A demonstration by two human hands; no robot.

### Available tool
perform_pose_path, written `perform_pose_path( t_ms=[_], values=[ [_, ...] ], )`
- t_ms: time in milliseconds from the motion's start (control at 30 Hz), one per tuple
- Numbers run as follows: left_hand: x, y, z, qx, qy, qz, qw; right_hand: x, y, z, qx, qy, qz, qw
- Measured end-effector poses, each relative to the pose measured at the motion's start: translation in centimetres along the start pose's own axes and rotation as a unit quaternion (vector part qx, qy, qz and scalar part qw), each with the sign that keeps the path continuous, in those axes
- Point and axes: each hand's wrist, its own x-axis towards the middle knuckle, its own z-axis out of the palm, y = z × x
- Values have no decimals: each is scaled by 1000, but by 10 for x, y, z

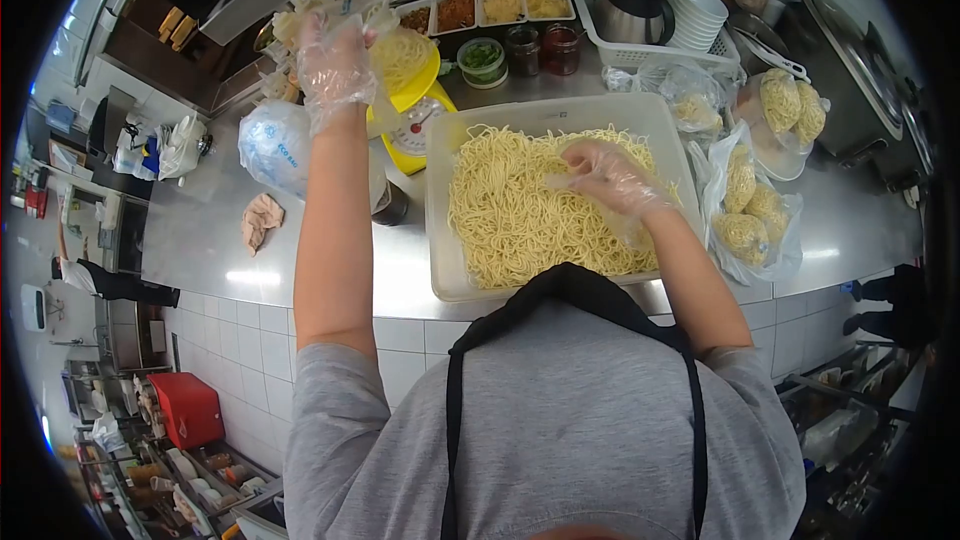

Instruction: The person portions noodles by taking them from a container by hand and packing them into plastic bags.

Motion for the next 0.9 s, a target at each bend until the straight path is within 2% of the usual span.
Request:
perform_pose_path(
  t_ms=[33,100,133,200,300,400,467,533,600,633,667,700,733,767,800,833,900],
  values=[
    [0,-2,-1,-22,15,-21,999,0,3,4,2,1,0,1000],
    [1,-8,0,-44,27,-44,998,2,12,13,-173,-8,-17,985],
    [-3,-8,0,-70,22,-55,996,-1,8,12,-172,-9,-15,985],
    [-8,-7,0,-95,15,-67,993,-6,-6,6,-204,-91,44,974],
    [-9,-8,2,-115,21,-71,991,-5,1,7,-200,-102,47,973],
    [-8,-11,2,-71,25,-48,996,-2,7,6,-216,-118,26,969],
    [-8,-7,4,-107,56,-76,990,-2,11,9,-212,-110,28,971],
    [-7,-8,2,-84,48,-85,992,-1,22,12,-208,-102,30,972],
    [-4,-10,-2,-61,41,-94,993,-1,36,13,-238,-50,-100,965],
    [-2,-14,-2,-64,27,-104,992,-1,35,14,-238,-50,-101,965],
    [2,-21,-4,-68,13,-114,991,0,33,14,-55,-18,-10,998],
    [9,-32,-7,-67,14,-114,991,0,30,14,130,14,81,988],
    [18,-48,-12,-26,-2,-96,995,-3,20,7,129,13,80,988],
    [18,-52,-12,-7,-12,-90,996,-8,4,-7,-54,12,-22,998],
    [18,-56,-12,12,-22,-83,996,-12,-5,-17,-235,12,-123,964],
    [15,-52,-10,20,-10,17,1000,-11,-2,-25,-235,13,-119,965],
    [7,-27,-5,24,-3,118,993,-9,7,-42,-184,23,-126,975]
  ],
)
